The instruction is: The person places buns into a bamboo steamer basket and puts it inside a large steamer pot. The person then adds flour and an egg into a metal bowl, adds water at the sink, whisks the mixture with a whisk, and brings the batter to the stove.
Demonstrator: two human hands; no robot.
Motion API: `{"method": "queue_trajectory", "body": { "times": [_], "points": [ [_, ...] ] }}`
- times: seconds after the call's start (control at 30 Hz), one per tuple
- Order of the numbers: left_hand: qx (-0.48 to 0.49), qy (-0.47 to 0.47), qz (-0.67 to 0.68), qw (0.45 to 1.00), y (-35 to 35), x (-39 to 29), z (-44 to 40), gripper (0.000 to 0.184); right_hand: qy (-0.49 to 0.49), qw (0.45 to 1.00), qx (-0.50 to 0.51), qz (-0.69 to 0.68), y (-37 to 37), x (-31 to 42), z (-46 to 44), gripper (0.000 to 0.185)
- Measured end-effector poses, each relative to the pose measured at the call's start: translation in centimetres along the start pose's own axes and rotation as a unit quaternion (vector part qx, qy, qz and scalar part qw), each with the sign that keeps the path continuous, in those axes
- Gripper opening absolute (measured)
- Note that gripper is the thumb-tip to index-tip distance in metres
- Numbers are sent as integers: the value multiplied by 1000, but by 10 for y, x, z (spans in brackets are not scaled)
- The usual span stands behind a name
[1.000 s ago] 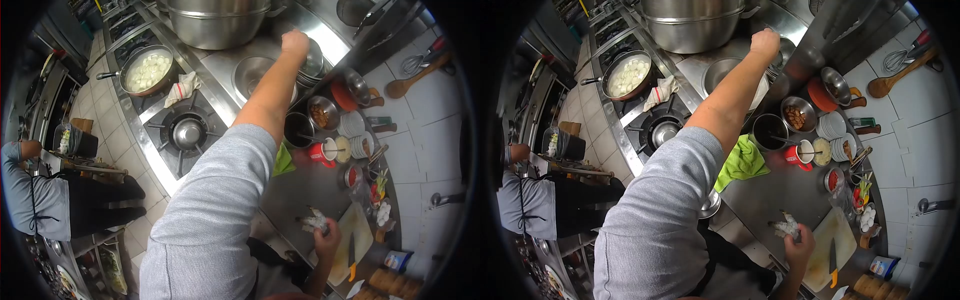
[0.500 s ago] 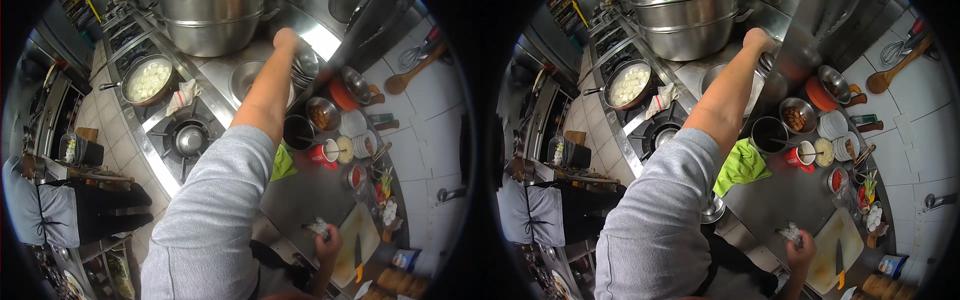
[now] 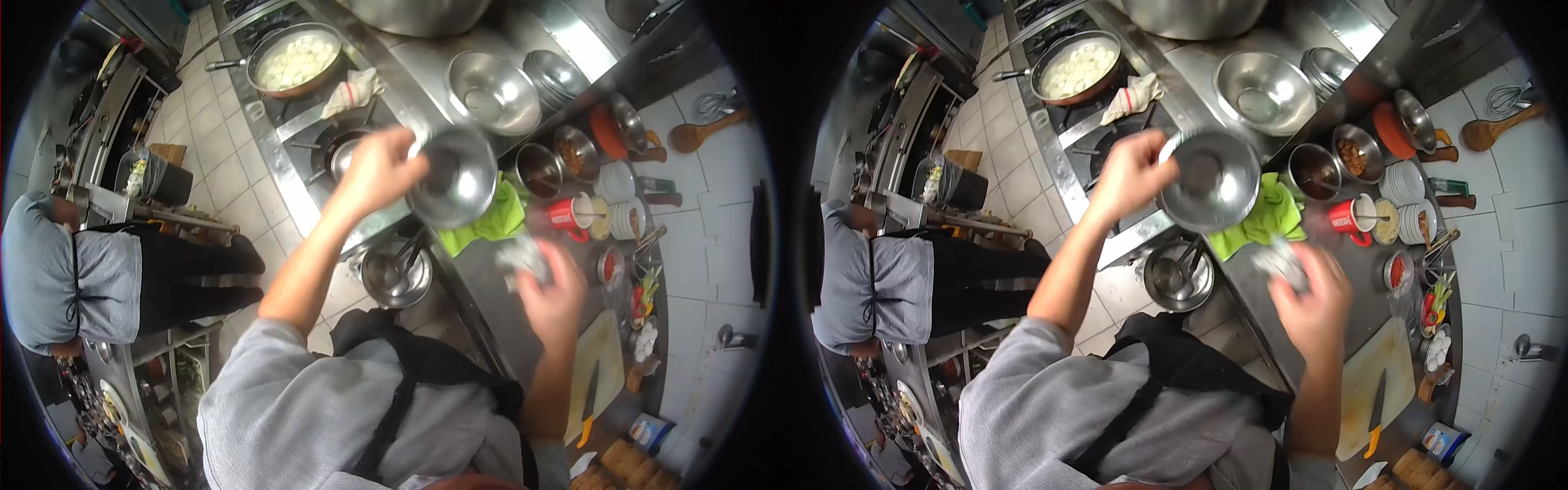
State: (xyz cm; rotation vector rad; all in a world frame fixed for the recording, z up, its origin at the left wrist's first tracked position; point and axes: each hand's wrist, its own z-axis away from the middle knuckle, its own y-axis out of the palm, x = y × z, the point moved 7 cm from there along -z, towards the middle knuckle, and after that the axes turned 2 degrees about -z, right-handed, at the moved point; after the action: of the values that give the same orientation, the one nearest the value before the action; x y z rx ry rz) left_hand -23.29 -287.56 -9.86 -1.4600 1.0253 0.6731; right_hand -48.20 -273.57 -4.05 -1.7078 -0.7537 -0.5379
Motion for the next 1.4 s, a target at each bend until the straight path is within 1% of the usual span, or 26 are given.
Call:
{"method": "queue_trajectory", "body": {
  "times": [0.03,0.1,0.13,0.17,0.2,0.23,0.3,0.37,0.43,0.47,0.57,0.67,0.77,0.87,0.97,1.03,1.07,1.1,1.13,1.17,1.2,1.23,1.3,1.33,1.37,1.4],
  "points": [
    [10,-16,14,1000,9,18,25,17,-14,999,37,-19,23,9,-14,39],
    [23,-115,140,983,22,54,66,14,-122,985,97,73,67,47,-36,48],
    [20,-142,152,978,25,83,79,11,-160,978,98,92,79,59,-39,51],
    [-21,-154,228,961,23,105,90,8,-197,969,101,111,88,70,-38,54],
    [-53,-174,248,952,16,134,99,7,-215,970,79,84,88,78,-35,47],
    [-86,-192,267,940,7,167,107,7,-217,969,82,81,89,81,-29,47],
    [-183,-214,266,922,-24,246,123,8,-156,979,130,32,82,71,-12,44],
    [-260,-228,303,888,-59,264,122,8,-125,981,140,41,73,50,12,41],
    [-298,-238,348,857,-85,316,108,7,-54,973,205,91,70,15,42,40],
    [-308,-249,344,851,-94,322,96,6,-50,974,203,93,66,4,58,40],
    [-296,-265,349,849,-102,344,61,10,43,982,170,65,50,-33,105,37],
    [-309,-308,378,816,-86,358,29,12,187,968,143,89,32,-67,154,35],
    [-262,-283,416,824,-63,368,4,10,245,957,120,96,21,-88,199,37],
    [-242,-302,378,841,-32,340,20,10,310,939,123,85,17,-91,232,36],
    [-207,-314,352,857,-3,354,23,12,320,937,115,83,16,-93,255,34],
    [-138,-310,395,854,26,370,22,14,319,939,100,79,20,-101,271,35],
    [-79,-343,337,873,29,405,11,20,310,943,93,81,17,-103,280,36],
    [-37,-284,346,893,31,395,19,32,306,942,107,86,16,-102,286,38],
    [-60,-353,312,880,25,377,30,41,321,934,119,99,12,-97,292,36],
    [-41,-341,249,906,17,363,36,46,295,946,91,101,9,-97,306,33],
    [-66,-377,195,903,8,362,35,50,298,943,94,111,10,-100,323,29],
    [-93,-343,183,917,-4,358,41,50,302,941,96,117,10,-102,342,27],
    [-130,-246,60,959,-21,339,41,46,327,927,138,124,15,-105,385,27],
    [-149,-173,46,972,-18,323,49,44,365,917,105,118,16,-109,415,27],
    [-107,-147,89,979,-7,321,61,40,358,925,64,112,22,-108,442,26],
    [-70,-122,-19,990,15,300,85,38,346,932,27,108,29,-105,472,24]
  ]
}}
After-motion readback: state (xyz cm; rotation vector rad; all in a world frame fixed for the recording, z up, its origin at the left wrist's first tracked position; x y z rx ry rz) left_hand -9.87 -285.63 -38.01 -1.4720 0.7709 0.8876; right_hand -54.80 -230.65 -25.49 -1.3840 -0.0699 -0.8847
